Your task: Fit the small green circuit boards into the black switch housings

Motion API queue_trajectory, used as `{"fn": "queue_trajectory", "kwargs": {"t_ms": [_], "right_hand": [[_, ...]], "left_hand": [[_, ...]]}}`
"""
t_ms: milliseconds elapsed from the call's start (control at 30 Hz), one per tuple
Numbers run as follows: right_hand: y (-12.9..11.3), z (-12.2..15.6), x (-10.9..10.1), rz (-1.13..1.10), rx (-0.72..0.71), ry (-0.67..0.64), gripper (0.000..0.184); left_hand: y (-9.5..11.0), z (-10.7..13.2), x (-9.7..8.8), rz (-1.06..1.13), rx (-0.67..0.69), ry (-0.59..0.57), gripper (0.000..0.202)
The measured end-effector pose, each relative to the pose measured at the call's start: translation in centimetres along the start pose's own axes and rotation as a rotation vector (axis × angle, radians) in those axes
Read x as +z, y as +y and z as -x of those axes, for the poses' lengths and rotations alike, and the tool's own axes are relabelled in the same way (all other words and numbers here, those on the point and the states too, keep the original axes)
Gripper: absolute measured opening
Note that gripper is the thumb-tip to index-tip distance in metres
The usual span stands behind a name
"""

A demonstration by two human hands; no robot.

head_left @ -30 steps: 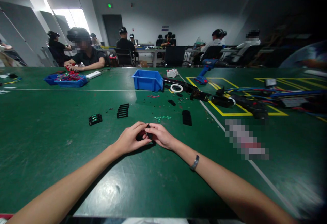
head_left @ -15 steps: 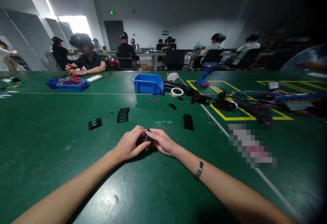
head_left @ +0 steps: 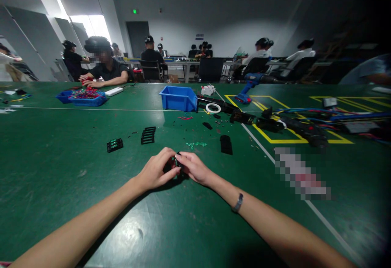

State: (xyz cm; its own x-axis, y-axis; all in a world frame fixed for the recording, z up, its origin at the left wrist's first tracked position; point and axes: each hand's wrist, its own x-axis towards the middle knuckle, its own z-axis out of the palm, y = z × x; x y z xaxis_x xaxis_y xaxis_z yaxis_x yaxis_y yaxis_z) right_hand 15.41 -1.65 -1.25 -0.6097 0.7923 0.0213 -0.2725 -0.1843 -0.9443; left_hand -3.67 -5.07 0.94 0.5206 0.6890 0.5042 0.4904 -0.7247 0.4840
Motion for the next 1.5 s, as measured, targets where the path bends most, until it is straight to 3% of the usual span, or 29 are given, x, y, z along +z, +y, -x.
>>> {"fn": "queue_trajectory", "kwargs": {"t_ms": [333,600,867,1000,1167,1500], "right_hand": [[0.1,0.1,-0.5,0.098,-0.007,0.004,0.034],[-0.1,0.2,0.1,-0.007,-0.006,-0.012,0.040],[-0.8,0.2,0.1,-0.085,0.039,-0.025,0.033],[-0.7,0.1,-0.1,-0.120,0.033,0.001,0.032],[-0.3,-0.1,-0.1,-0.170,0.016,0.019,0.045],[-0.3,0.0,-0.2,-0.147,0.016,-0.008,0.060]], "left_hand": [[0.0,0.0,0.0,0.005,0.002,-0.015,0.030],[-0.1,0.1,0.1,0.068,-0.032,0.024,0.029],[-0.4,0.1,0.0,0.073,-0.046,0.068,0.027],[-0.5,-0.1,0.1,0.074,-0.055,0.055,0.038],[-0.7,0.0,0.1,0.037,-0.027,0.059,0.056],[-1.0,0.1,0.2,0.036,0.031,0.004,0.070]]}}
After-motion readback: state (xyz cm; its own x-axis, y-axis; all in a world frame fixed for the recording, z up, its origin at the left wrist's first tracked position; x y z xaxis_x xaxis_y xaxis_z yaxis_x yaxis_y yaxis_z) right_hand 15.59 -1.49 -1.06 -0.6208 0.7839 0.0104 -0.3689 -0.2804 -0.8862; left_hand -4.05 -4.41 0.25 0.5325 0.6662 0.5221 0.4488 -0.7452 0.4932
